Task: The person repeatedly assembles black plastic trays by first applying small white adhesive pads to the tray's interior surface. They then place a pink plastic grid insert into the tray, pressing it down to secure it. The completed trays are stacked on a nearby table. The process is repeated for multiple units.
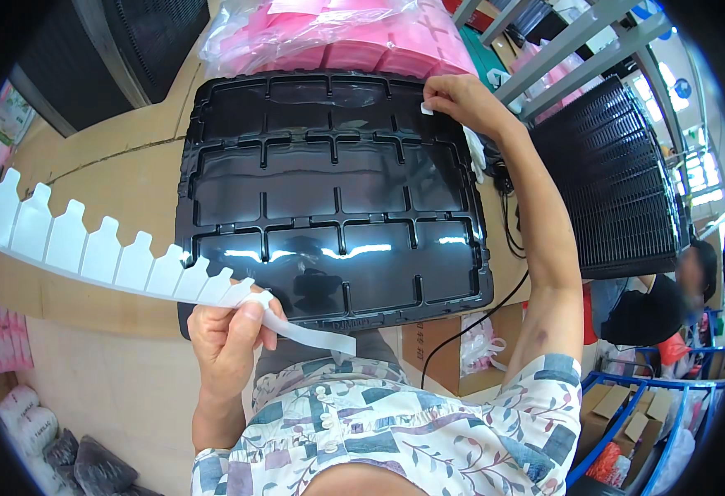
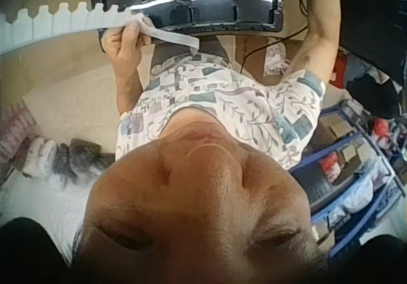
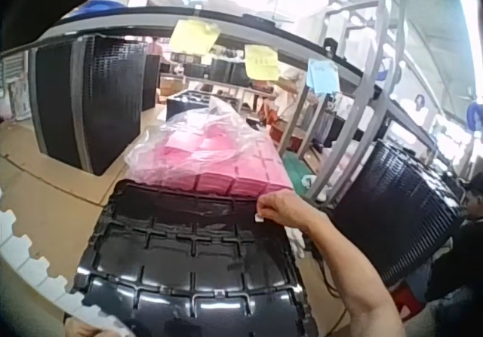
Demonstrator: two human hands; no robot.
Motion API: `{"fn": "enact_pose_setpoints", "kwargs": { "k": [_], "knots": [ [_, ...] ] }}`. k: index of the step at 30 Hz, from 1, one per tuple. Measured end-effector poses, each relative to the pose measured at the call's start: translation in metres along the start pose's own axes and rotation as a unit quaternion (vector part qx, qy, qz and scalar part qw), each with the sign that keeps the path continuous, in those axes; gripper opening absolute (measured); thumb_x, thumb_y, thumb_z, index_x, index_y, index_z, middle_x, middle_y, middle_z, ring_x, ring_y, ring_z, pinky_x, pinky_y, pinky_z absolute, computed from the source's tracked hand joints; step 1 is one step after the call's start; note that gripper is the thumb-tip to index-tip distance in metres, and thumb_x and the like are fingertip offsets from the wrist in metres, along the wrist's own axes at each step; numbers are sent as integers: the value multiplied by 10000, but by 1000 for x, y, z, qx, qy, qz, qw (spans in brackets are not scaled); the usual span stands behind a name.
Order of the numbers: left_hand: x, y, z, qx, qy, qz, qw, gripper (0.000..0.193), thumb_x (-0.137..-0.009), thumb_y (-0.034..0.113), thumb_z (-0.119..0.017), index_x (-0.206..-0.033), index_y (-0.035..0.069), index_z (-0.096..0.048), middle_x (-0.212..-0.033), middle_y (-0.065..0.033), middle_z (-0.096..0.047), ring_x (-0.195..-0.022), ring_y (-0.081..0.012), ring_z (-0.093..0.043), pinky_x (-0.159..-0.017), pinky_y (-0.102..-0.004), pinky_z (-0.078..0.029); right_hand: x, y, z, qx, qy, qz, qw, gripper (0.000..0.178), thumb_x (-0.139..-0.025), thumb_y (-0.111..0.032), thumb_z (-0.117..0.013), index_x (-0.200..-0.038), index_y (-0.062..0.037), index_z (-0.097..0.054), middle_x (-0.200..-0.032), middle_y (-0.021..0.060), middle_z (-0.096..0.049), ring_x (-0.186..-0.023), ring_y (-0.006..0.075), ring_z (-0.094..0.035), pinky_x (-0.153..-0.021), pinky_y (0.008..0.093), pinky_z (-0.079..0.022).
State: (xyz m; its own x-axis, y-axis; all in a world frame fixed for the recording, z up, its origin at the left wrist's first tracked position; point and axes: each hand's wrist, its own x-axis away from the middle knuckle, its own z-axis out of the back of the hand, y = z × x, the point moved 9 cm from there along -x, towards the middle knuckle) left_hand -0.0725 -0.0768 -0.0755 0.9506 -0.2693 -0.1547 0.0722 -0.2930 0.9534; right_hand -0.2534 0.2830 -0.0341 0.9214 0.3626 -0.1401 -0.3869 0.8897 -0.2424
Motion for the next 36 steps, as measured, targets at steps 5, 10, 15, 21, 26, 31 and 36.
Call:
{"fn": "enact_pose_setpoints", "kwargs": {
  "k": [5, 10, 15, 21, 26, 31, 36],
  "knots": [
    [1, 2, 0, 10, 13, 6, 1000, 192, -989, 111, -537, -935, -32, -653, -747, -118, -666, -508, -68, -529, -450, -196, -344, 1, 9, -1, -29, 21, -44, 998, 161, -872, -183, -684, -871, -22, -690, -762, 142, -689, -756, 296, -685, -711, 393, -517],
    [0, 2, -1, -16, 4, -10, 1000, 200, -1002, 151, -512, -930, -19, -588, -720, -155, -617, -448, -86, -476, -391, -181, -347, -1, 7, 1, -3, 32, -32, 999, 134, -828, -148, -649, -851, -19, -681, -765, 150, -691, -759, 320, -684, -722, 407, -525],
    [-2, 5, -2, -22, 7, -10, 1000, 202, -998, 151, -515, -940, -28, -589, -701, -156, -605, -445, -89, -473, -390, -183, -352, -9, -3, -4, 76, 32, 12, 997, 103, -833, -124, -630, -812, -30, -594, -727, 150, -660, -774, 378, -659, -713, 454, -514],
    [0, 4, 0, -10, 22, 6, 1000, 186, -985, 147, -532, -934, -19, -596, -717, -164, -625, -457, -82, -480, -410, -190, -364, -2, -23, -9, 111, 27, 130, 985, 118, -846, -113, -627, -840, -22, -552, -780, 153, -612, -769, 373, -626, -679, 447, -488],
    [0, 2, -1, -19, 33, 7, 999, 203, -984, 182, -539, -900, 0, -565, -697, -174, -614, -426, -75, -453, -382, -178, -340, -2, -23, -8, 119, 10, 105, 987, 105, -848, -90, -626, -842, -24, -545, -806, 157, -618, -765, 376, -629, -673, 451, -495],
    [-2, 3, -1, -16, 24, 1, 1000, 206, -987, 187, -537, -908, 0, -572, -689, -169, -608, -426, -76, -456, -381, -176, -335, 3, -15, -4, 55, 13, 73, 996, 95, -847, -82, -626, -847, -26, -549, -790, 149, -615, -742, 374, -631, -651, 442, -494],
    [-3, 3, -1, -24, 29, -8, 999, 202, -988, 188, -545, -911, 3, -573, -678, -154, -593, -423, -83, -454, -380, -177, -323, 6, -36, -5, 107, 50, 102, 988, 112, -836, -104, -620, -772, -19, -583, -827, 171, -673, -775, 377, -650, -690, 444, -513]
  ]
}}
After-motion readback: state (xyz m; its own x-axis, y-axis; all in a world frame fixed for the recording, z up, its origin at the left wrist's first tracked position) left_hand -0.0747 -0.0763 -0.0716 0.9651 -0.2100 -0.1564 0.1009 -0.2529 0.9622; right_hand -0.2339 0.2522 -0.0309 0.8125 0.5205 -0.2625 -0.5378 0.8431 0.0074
